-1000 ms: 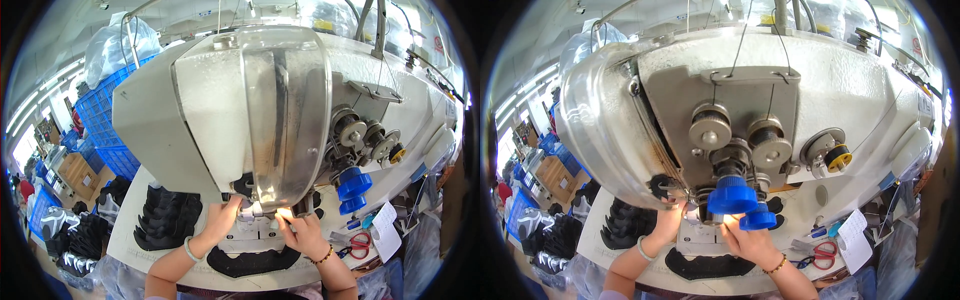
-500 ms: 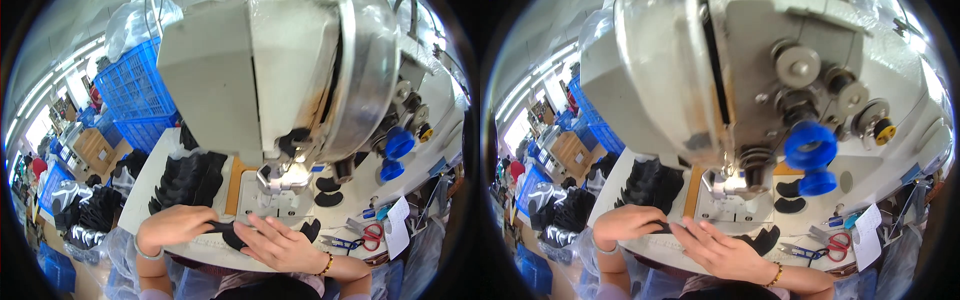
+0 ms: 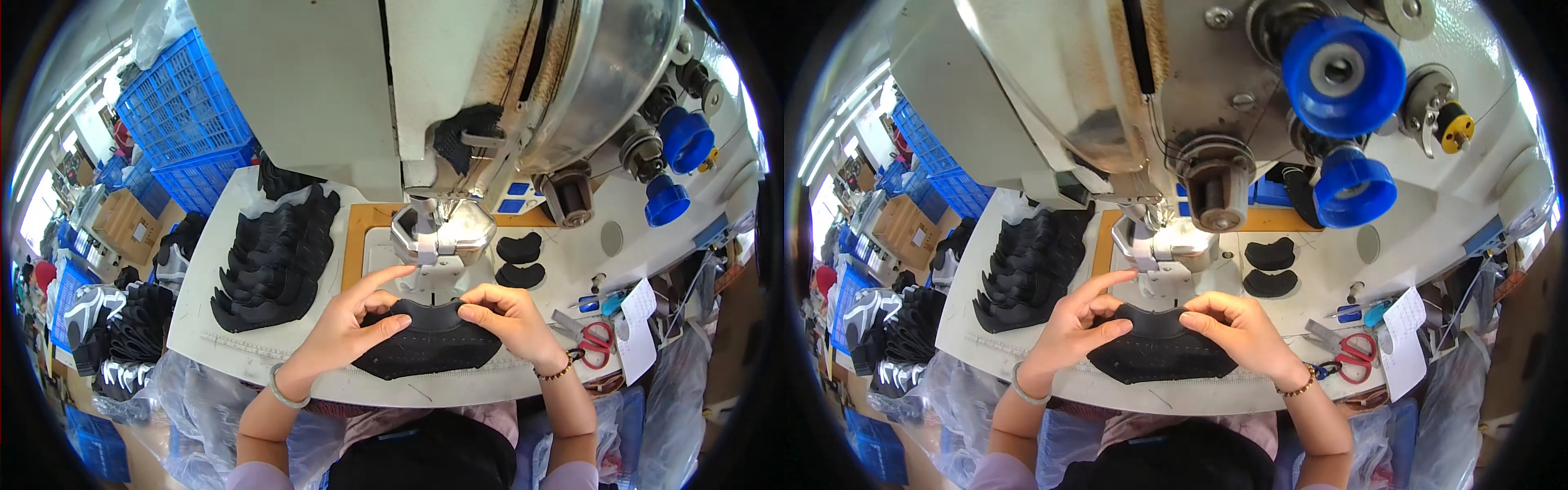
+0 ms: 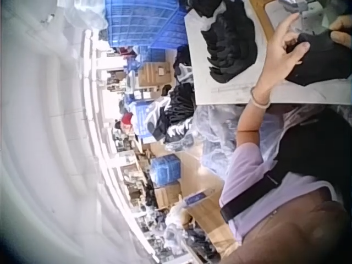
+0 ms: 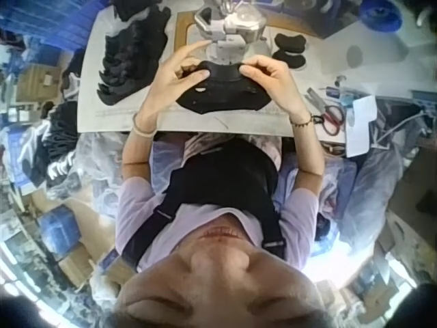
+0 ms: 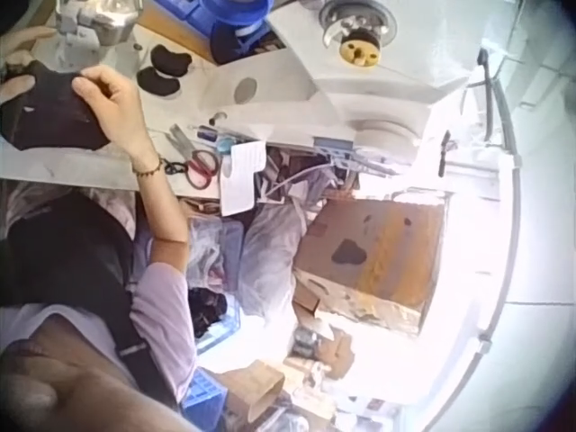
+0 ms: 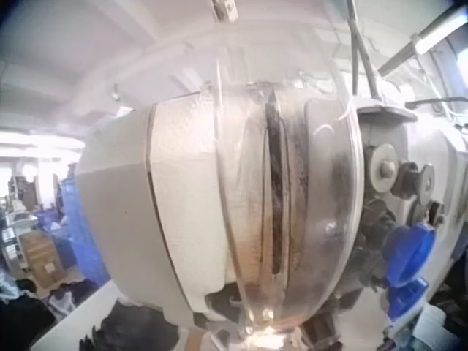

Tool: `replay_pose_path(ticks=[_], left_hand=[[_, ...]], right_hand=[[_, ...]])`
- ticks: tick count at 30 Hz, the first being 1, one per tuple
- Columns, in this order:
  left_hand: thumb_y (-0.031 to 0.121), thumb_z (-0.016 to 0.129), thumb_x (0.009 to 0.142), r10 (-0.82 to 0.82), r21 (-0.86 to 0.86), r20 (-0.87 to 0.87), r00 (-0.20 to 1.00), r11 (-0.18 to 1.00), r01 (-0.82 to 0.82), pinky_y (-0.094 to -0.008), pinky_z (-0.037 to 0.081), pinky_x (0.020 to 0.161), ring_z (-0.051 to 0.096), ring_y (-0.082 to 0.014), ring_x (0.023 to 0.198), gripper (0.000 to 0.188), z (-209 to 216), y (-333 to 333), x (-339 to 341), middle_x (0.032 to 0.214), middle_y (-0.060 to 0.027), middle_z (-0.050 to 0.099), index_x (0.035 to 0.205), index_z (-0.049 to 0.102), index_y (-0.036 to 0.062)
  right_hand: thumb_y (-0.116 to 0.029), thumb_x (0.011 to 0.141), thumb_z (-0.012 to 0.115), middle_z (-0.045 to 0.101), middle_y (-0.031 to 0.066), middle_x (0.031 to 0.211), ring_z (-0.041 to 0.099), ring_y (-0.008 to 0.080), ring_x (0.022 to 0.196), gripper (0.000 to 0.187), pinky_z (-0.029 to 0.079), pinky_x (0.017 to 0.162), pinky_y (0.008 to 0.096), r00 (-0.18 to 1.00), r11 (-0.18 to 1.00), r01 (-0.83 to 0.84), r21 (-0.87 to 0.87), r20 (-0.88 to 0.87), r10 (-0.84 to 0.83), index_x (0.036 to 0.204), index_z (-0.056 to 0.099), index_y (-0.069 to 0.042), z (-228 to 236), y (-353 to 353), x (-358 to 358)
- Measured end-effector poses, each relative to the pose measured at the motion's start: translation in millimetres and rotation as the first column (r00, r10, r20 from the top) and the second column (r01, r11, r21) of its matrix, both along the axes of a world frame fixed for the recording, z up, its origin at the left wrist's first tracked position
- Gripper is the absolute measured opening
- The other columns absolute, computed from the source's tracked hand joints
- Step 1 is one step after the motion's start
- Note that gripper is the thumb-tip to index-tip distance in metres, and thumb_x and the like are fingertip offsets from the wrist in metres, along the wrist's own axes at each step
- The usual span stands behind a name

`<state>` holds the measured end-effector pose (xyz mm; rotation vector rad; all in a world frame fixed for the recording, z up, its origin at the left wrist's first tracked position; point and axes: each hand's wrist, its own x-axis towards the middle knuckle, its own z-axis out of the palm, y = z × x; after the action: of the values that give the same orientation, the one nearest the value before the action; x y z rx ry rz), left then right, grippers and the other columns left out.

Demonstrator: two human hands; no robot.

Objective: Stitching components of a shoe using an industrial sewing machine.

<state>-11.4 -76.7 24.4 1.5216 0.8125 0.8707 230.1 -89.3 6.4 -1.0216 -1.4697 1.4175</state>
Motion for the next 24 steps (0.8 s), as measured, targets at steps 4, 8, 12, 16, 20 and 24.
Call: replay_pose_path(ticks=[4,8,12,16,20,24], left_hand=[[0.004,0.067,0.084,-0.004,-0.037,0.047,0.999,0.999,0.005,-0.0189,0.039,0.069,0.054,-0.005,0.076,0.053,-6.8,1.7,-0.6,0.081,-0.0013,0.064,0.133,0.045,0.0027],[0.005,0.068,0.084,0.004,-0.044,0.083,0.997,0.999,0.0,-0.0191,0.039,0.068,0.055,-0.0054,0.074,0.049,-7.6,0.7,2.6,0.081,-0.0021,0.064,0.129,0.048,0.0027],[0.005,0.068,0.085,0.009,-0.084,0.07,0.997,0.996,-0.003,-0.0193,0.04,0.069,0.055,-0.0053,0.075,0.046,-1.8,-3.1,2.7,0.082,-0.0022,0.064,0.127,0.049,0.0028],[0.008,0.066,0.087,-0.028,0.007,-0.134,0.991,1.0,0.029,-0.0194,0.041,0.069,0.055,-0.0045,0.076,0.04,-0.9,-4.2,-2.0,0.084,-0.002,0.064,0.124,0.052,0.0034],[0.018,0.063,0.09,-0.109,0.0,-0.225,0.968,0.994,0.112,-0.024,0.043,0.068,0.052,-0.0085,0.072,0.032,-2.0,-5.6,0.7,0.089,-0.0037,0.065,0.12,0.057,0.0083],[0.022,0.063,0.091,-0.088,-0.007,-0.274,0.958,0.996,0.089,-0.0256,0.045,0.067,0.055,-0.0102,0.073,0.024,-2.9,-10.0,-2.8,0.088,-0.0043,0.065,0.107,0.064,0.0039]], right_hand=[[-0.014,0.091,0.063,0.062,-0.004,0.082,0.051,0.0005,0.074,0.018,0.043,0.065,0.0175,0.999,0.999,-0.023,-0.041,0.022,0.024,0.098,0.064,0.002,-4.2,1.0,2.7],[-0.014,0.092,0.062,0.062,-0.0039,0.082,0.051,0.0004,0.073,0.018,0.042,0.064,0.0171,0.999,0.999,-0.03,-0.029,-0.034,0.029,0.098,0.064,0.002,-6.3,0.9,2.1],[-0.014,0.091,0.063,0.061,-0.0047,0.083,0.049,-0.0004,0.073,0.018,0.04,0.062,0.0167,0.999,0.999,-0.045,-0.024,-0.021,0.044,0.099,0.064,0.003,-4.9,-1.3,3.6],[-0.014,0.089,0.065,0.062,-0.0033,0.081,0.051,0.0028,0.071,0.017,0.042,0.063,0.0195,0.998,0.999,-0.027,0.03,0.062,0.025,0.098,0.065,0.0,-4.4,-3.4,4.1],[-0.013,0.085,0.068,0.062,0.0026,0.079,0.053,0.0145,0.075,0.015,0.043,0.068,0.0265,0.941,0.895,-0.089,0.436,0.331,-0.068,0.097,0.066,-0.005,-1.9,-8.5,2.4],[-0.012,0.083,0.069,0.063,0.0035,0.08,0.053,0.0197,0.08,0.016,0.043,0.071,0.0286,0.916,0.871,-0.116,0.478,0.391,-0.092,0.098,0.066,-0.006,-3.9,-10.7,-2.6]])
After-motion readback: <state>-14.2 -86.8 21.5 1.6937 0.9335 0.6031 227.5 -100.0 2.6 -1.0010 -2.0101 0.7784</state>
